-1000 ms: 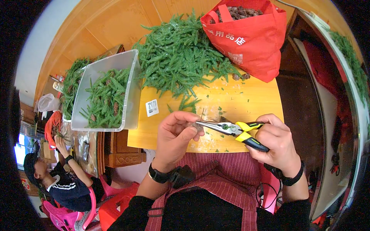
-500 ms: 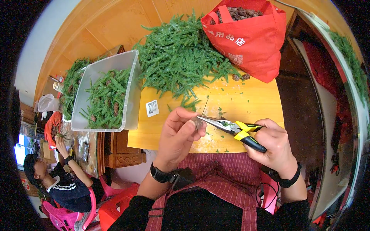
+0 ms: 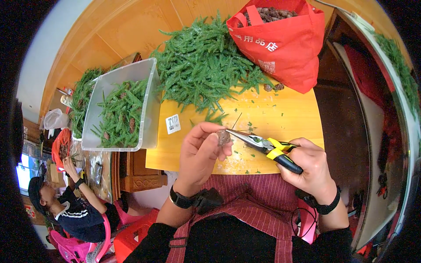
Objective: Trimming green plant sprigs with pliers and sorting them into a plastic container.
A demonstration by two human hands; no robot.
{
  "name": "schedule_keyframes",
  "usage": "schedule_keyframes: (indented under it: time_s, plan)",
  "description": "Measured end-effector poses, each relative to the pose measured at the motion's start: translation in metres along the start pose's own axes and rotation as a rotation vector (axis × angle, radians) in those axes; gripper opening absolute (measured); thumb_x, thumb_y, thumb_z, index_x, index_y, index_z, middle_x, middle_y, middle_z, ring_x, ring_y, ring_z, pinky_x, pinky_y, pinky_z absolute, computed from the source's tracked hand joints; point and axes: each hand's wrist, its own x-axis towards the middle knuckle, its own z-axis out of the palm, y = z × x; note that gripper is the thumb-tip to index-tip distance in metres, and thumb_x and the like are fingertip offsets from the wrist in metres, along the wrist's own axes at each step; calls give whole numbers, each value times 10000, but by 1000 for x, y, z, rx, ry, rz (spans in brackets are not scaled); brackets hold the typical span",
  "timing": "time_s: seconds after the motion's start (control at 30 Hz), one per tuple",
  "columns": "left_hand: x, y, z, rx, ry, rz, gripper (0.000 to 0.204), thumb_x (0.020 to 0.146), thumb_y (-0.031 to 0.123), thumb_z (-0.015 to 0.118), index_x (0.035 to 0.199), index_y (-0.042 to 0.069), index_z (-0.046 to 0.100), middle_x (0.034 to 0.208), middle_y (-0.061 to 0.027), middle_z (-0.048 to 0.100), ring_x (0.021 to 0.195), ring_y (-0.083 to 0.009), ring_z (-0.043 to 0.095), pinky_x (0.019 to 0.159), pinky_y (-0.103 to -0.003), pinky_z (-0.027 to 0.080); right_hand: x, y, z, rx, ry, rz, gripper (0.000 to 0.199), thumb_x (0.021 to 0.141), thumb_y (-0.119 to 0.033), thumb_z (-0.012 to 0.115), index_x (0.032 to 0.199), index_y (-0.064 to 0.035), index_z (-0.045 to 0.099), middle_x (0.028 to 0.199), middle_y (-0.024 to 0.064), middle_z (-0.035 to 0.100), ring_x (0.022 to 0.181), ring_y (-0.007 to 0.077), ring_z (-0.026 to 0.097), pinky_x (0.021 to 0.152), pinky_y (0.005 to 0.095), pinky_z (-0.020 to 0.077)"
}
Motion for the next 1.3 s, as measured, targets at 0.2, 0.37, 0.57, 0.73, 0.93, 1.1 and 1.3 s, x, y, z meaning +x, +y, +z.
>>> schedule_keyframes:
  time_s: [0.2,0.37,0.57,0.73,0.93,1.1,1.3]
  plan:
    - [-2,-7,8,234,87,301,179,806,-52,516,977,-5,492,936,-116,553,733,-149,580,657,-252,480,0,-4,0,77,-2,76,217,559,9,618,544,-16,402,523,114,449,560,285,548,478,319,419]
    - [5,-9,5,626,122,646,210,706,-93,614,889,-4,563,846,-104,577,788,-197,584,684,-270,480,-1,-5,-4,95,-39,121,210,561,4,623,554,-4,414,541,124,467,548,279,543,468,307,407]
    - [6,-8,-2,1095,65,876,255,693,-125,609,902,0,533,955,-145,549,834,-190,568,719,-265,480,-2,-6,-9,87,-140,238,185,571,-28,634,580,14,454,594,145,505,548,281,538,468,301,395]
    - [5,-17,2,448,190,521,230,743,-97,583,934,-4,496,937,-133,559,831,-182,578,729,-275,482,-2,7,-6,248,-150,199,288,682,-254,626,659,2,496,676,131,585,730,282,575,699,343,436]
    - [2,-12,-7,142,212,285,203,789,-57,559,962,-13,462,930,-90,565,903,-149,555,746,-248,478,-11,45,-8,181,-259,491,261,760,-230,570,699,17,508,744,121,599,785,214,548,701,343,424]
    - [1,-17,-15,86,234,109,150,792,-38,554,911,26,490,930,-88,586,864,-143,571,758,-257,455,-25,95,24,-182,-200,449,221,766,-147,560,678,24,451,684,168,473,744,354,476,718,363,396]
    - [-1,-31,-18,0,118,-33,168,772,-46,575,889,45,495,930,-76,593,872,-132,557,787,-262,440,-27,109,29,-331,-140,194,155,745,-85,571,708,28,473,769,180,508,810,359,505,771,378,407]
